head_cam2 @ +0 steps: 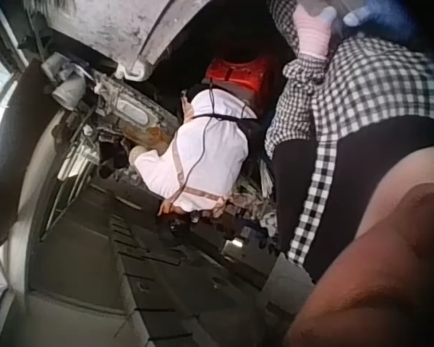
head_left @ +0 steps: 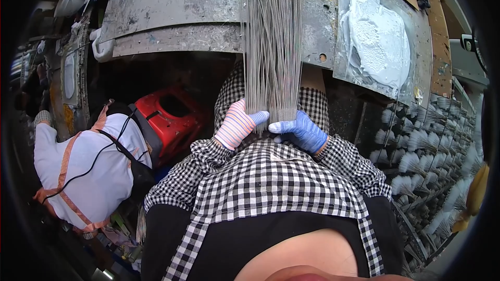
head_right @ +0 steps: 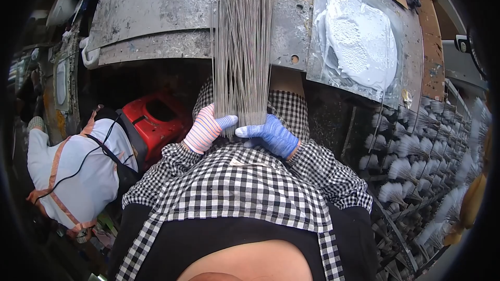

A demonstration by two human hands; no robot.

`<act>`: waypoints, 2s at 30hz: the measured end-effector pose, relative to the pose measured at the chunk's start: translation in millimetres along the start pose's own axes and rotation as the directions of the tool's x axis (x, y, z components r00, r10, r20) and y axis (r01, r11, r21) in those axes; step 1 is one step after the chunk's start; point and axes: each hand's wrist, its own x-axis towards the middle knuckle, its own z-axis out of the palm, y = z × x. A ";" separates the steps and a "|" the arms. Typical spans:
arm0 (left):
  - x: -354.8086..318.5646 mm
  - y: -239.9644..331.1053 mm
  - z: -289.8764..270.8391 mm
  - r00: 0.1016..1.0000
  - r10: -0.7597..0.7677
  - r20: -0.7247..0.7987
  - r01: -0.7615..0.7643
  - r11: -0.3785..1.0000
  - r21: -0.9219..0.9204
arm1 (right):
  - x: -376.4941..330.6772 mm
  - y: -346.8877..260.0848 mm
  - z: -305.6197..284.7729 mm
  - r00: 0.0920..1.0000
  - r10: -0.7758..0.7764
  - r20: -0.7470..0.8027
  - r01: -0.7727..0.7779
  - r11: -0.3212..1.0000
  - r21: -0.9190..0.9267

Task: Gathering bundles of long metal wires or pins and dipping the tips into a white coating substance.

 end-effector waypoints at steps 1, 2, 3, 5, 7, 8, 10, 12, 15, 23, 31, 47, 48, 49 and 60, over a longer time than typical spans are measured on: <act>0.4 0.8 -1.7 0.999 0.026 -0.023 -0.026 1.000 -0.005 | 0.1 0.0 -0.4 1.000 -0.003 -0.004 0.003 1.000 0.004; -0.8 3.0 -5.9 0.998 0.061 0.025 -0.060 0.998 -0.034 | 0.1 0.0 -0.7 1.000 -0.006 -0.010 0.006 1.000 0.010; -1.3 4.3 -7.2 1.000 0.005 0.022 -0.003 0.997 -0.077 | 0.2 -0.2 -0.8 1.000 -0.011 0.002 0.011 1.000 0.022; -3.3 9.0 -12.2 0.992 -0.101 0.081 0.113 0.979 -0.169 | 0.4 -0.7 -0.6 0.999 -0.026 0.026 0.025 0.999 0.046; -4.2 10.4 -11.9 0.986 -0.083 0.143 0.113 0.971 -0.211 | -0.2 -1.5 -0.2 1.000 -0.022 0.020 0.021 0.998 0.062; -4.1 9.0 -8.9 0.988 -0.059 0.144 0.089 0.975 -0.205 | -0.6 -1.9 0.3 1.000 -0.021 0.021 0.019 0.997 0.071; -2.0 5.9 -5.0 0.993 -0.032 0.115 0.047 0.990 -0.135 | -1.1 -3.3 0.8 0.999 -0.022 0.028 0.020 0.999 0.049; 0.9 2.4 -3.5 0.997 -0.010 0.075 0.011 1.000 -0.014 | -1.2 -4.7 1.0 0.998 -0.044 0.054 0.041 0.997 0.058; 2.7 2.0 -8.1 0.996 0.002 0.087 0.001 0.999 -0.037 | -0.8 -6.2 1.2 0.992 -0.082 0.095 0.073 0.992 0.099; -5.0 12.4 0.1 0.995 -0.014 0.094 0.032 0.981 -0.190 | 1.5 -4.5 1.8 0.999 -0.034 0.025 0.034 0.999 0.032; 0.5 8.7 -13.9 0.997 -0.057 0.054 0.058 0.998 -0.030 | 1.7 -5.0 2.2 0.997 -0.043 0.060 0.036 0.992 0.119; -29.1 29.0 -1.4 0.997 -0.070 0.031 0.072 0.996 -0.054 | 7.4 7.6 1.4 0.985 -0.170 0.014 0.169 0.982 0.083; -35.6 32.4 -9.8 0.998 -0.058 -0.040 0.055 0.997 -0.061 | 3.1 7.2 -0.3 0.985 -0.175 0.000 0.175 0.984 0.042; -42.5 36.9 -21.7 0.996 -0.025 -0.085 0.017 0.996 -0.088 | -0.7 6.7 -2.2 0.978 -0.204 -0.030 0.205 0.978 0.041; -77.9 153.7 -240.3 0.476 0.627 -0.616 -0.268 0.771 0.578 | -31.0 5.9 -28.5 0.954 -0.259 -0.151 0.234 0.958 -0.165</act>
